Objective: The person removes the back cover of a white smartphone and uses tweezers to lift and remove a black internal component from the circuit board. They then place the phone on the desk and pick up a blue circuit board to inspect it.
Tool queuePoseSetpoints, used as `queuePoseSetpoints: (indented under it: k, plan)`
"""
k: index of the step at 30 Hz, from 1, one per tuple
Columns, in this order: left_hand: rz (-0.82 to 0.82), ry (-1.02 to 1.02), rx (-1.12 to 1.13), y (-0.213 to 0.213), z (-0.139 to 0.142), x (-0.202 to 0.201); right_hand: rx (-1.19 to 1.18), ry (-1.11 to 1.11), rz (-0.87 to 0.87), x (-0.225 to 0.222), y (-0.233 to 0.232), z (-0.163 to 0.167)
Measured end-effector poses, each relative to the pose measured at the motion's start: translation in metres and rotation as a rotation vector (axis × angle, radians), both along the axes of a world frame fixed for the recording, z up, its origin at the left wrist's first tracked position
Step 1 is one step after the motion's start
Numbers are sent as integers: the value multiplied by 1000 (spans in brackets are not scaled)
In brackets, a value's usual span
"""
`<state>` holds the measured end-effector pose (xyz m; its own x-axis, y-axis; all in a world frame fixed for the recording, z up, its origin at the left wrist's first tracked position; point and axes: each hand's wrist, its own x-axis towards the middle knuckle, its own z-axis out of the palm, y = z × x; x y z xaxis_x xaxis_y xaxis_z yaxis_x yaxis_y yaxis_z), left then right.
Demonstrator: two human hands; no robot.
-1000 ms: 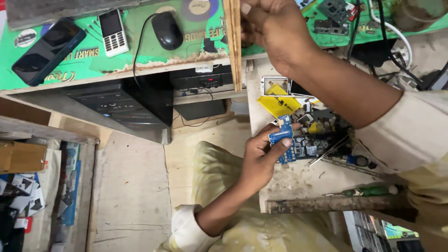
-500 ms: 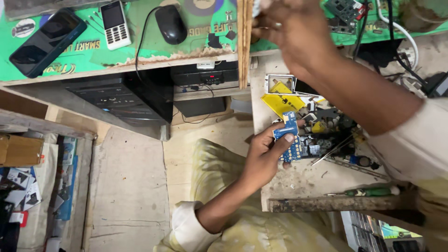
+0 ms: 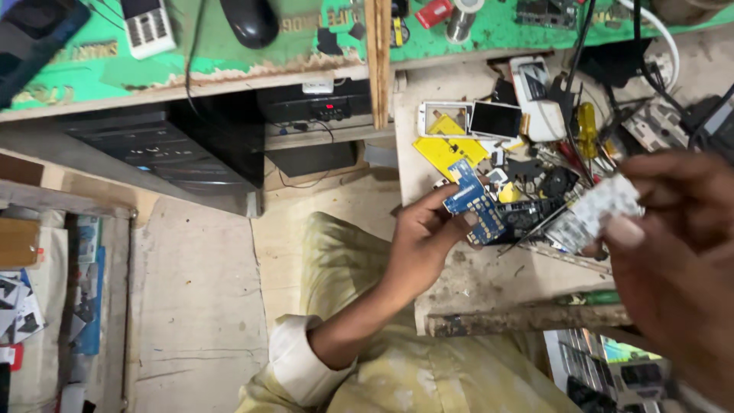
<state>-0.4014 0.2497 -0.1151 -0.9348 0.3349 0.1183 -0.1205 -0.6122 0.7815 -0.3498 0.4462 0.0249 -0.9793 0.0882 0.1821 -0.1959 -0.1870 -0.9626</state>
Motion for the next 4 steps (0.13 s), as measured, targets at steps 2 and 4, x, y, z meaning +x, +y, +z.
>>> queuePoseSetpoints:
  k: [2,4]
  plan:
    - [15,22,-6,0,-5,2,-63,3,-10,25,20,-25]
    - [36,46,-1,-1,-9,3,-82,2,4,-32,55,-64]
